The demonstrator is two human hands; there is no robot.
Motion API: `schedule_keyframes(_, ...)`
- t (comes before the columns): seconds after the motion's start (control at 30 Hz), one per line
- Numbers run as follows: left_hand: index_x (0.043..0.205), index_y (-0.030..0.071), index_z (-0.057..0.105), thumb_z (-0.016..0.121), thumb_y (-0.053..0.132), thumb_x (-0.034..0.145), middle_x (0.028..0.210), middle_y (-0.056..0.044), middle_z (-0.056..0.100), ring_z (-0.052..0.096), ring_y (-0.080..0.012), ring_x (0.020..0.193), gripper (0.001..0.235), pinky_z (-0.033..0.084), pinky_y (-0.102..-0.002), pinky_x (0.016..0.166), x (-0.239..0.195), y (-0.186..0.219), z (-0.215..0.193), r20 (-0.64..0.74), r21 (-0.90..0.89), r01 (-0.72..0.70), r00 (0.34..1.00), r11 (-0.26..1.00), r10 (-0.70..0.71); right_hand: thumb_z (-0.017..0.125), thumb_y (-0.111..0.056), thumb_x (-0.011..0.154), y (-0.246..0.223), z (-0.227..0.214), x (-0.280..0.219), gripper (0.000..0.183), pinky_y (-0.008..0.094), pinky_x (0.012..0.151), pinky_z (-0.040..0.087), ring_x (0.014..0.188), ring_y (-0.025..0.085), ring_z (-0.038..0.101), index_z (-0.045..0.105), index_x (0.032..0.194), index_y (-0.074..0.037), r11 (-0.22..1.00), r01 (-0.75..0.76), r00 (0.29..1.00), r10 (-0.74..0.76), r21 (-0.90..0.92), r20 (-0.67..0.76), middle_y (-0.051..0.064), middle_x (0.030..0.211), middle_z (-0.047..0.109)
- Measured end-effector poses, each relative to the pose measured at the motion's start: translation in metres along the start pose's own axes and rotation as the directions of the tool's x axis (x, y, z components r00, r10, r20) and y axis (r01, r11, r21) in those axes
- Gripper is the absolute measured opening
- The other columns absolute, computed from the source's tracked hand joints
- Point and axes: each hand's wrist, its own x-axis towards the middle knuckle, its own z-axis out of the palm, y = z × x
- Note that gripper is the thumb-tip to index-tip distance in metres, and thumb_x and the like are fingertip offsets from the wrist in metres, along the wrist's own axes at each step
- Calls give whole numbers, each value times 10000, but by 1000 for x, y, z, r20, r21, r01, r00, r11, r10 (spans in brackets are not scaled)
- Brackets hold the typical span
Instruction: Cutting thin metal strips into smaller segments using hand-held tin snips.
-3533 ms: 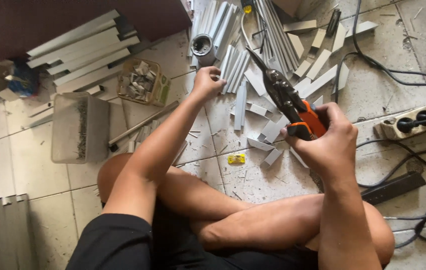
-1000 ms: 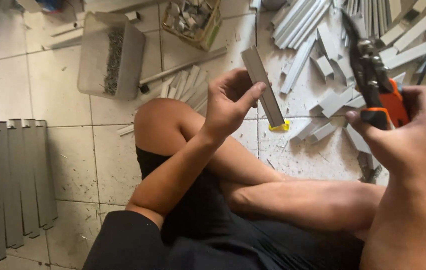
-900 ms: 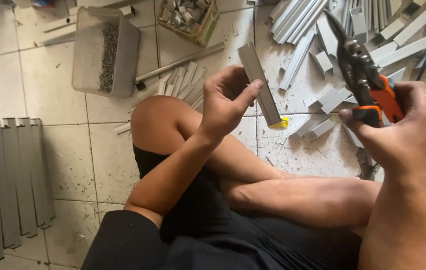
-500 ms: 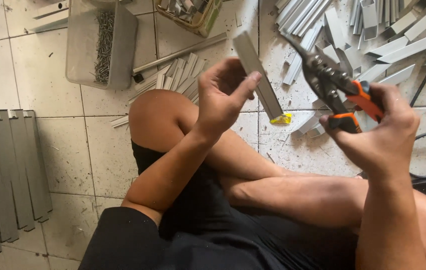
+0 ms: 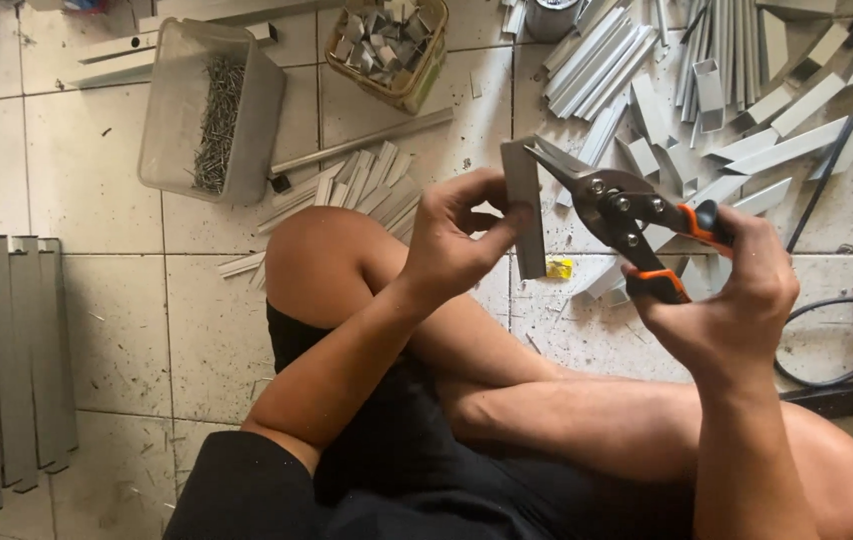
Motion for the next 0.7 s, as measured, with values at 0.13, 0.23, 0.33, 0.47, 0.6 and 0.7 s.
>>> schedule_keyframes(0.13, 1009, 70, 696, 660, 7, 891, 834, 6, 657, 620, -84, 785, 138, 599, -215, 664, -1, -1, 2, 32, 14, -22, 999, 1000, 22, 918, -186, 806, -3, -2, 1, 647, 466, 947, 538, 1002, 377, 669, 586, 1272, 116, 1000, -5, 1000, 5, 2, -24, 246, 1134, 659)
schedule_keyframes(0.23, 1029, 66, 694, 665, 9, 897, 871, -8, 670, 633, -92, 802, 146, 635, -233, 697, 0, -3, 0, 46, 24, -41, 998, 999, 40, 883, -139, 775, -4, -4, 1, 631, 472, 942, 524, 1011, 389, 670, 583, 1274, 104, 999, -30, 999, 29, -23, -24, 245, 1136, 672)
schedule_keyframes(0.33, 1045, 70, 693, 679, 20, 914, 890, -20, 690, 649, -100, 813, 140, 641, -237, 709, 0, -4, -1, 53, 36, -61, 997, 997, 59, 863, -121, 774, -3, -3, 0, 600, 463, 941, 541, 1006, 370, 689, 591, 1261, 100, 999, -36, 999, 36, -21, -35, 231, 1125, 689)
schedule_keyframes(0.47, 1036, 58, 693, 662, 25, 912, 882, -34, 678, 651, -125, 805, 133, 654, -256, 701, 3, -2, -5, 76, 57, -82, 994, 995, 78, 851, -110, 785, 0, -4, 0, 572, 449, 915, 534, 982, 361, 689, 589, 1248, 100, 999, -33, 999, 32, -28, -25, 227, 1113, 685)
schedule_keyframes(0.6, 1052, 41, 678, 642, 40, 930, 884, -49, 642, 633, -150, 774, 127, 639, -263, 686, 6, -1, -10, 128, 94, -164, 980, 982, 151, 858, -122, 771, 4, -5, -1, 574, 446, 914, 534, 995, 358, 705, 583, 1235, 74, 999, -53, 999, 53, 8, -6, 216, 1120, 712)
schedule_keyframes(0.7, 1060, 29, 661, 627, 51, 949, 888, -72, 651, 649, -173, 778, 118, 649, -272, 692, 10, -1, -15, 191, 108, -210, 964, 972, 187, 865, -84, 842, 10, -7, -4, 409, 397, 826, 514, 886, 290, 676, 630, 1147, 52, 996, -85, 996, 85, 2, -36, 172, 1029, 716)
